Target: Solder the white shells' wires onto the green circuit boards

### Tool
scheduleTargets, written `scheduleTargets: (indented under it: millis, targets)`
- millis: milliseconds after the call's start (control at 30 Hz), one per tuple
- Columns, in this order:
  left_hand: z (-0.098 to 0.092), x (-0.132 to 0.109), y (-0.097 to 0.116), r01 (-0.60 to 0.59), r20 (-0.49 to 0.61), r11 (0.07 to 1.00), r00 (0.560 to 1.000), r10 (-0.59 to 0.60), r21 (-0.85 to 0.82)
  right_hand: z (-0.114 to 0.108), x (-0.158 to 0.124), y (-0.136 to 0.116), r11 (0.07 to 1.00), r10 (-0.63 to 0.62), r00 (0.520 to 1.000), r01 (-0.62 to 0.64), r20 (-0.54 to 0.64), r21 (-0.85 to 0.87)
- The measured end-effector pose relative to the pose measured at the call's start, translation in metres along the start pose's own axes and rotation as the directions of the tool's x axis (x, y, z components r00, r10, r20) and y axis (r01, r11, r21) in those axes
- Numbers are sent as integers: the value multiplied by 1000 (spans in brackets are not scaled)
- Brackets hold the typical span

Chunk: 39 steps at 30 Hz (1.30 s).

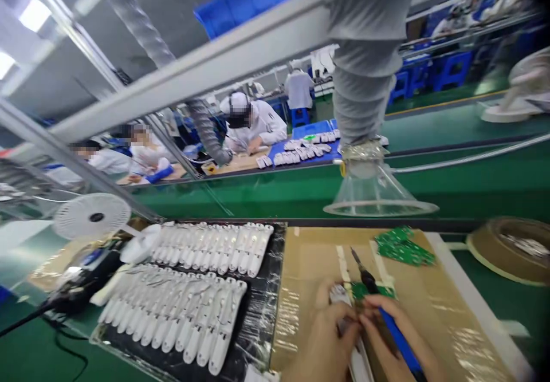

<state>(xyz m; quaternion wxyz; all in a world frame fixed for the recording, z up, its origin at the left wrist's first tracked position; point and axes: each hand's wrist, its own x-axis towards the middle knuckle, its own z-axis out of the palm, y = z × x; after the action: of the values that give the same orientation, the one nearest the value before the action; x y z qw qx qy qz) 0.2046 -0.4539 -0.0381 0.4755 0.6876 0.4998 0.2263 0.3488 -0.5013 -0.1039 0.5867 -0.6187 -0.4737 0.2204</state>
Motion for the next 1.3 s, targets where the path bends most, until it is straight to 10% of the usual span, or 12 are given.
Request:
scheduleTargets:
  millis: [700,1300]
  targets:
    - [0,7,-1,-51,-6,998,999,51,24,-13,-25,-16,991,-126,990,129,69,-35]
    - [0,8,3,-3,8,999,1000,3,42,-15,-5,-31,996,77,997,-76,23,-40]
